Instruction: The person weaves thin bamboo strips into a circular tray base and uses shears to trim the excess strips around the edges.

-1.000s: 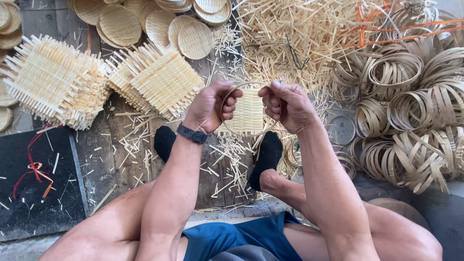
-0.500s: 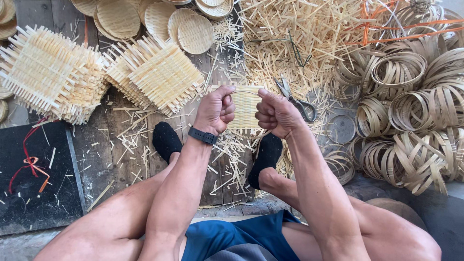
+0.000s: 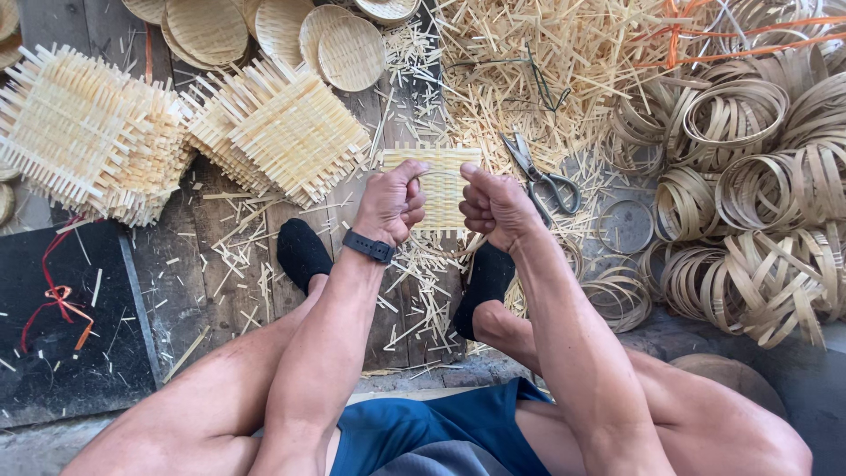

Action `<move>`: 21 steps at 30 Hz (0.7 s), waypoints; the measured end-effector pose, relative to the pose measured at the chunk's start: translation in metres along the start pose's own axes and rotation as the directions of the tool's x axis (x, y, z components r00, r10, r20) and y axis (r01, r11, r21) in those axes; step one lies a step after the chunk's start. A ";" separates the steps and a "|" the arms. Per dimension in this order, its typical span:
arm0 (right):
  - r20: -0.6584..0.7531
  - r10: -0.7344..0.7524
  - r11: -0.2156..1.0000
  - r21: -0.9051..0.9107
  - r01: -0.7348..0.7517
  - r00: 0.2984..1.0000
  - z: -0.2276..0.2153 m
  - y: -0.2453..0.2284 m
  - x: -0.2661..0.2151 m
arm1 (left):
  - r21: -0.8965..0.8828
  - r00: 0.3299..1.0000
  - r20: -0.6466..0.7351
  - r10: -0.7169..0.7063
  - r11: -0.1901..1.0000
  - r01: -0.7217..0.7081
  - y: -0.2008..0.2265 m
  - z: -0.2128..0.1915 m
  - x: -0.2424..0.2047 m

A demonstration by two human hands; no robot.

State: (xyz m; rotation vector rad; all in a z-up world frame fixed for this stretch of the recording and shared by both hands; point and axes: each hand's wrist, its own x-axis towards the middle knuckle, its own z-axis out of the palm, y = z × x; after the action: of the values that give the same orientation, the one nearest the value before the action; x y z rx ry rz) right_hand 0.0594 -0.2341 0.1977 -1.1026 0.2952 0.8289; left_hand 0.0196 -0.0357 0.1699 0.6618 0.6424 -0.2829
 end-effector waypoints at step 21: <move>-0.334 -0.438 0.490 -0.867 -0.089 0.835 -0.037 0.057 0.077 | 0.937 0.770 -0.111 0.628 0.325 -0.130 -0.059 -0.103 0.088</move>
State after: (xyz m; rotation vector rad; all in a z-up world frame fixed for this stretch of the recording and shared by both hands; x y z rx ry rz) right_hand 0.0771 -0.2209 0.0977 -2.3194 0.1865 0.4173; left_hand 0.0147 -0.0178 0.0235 2.0047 0.7319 0.0532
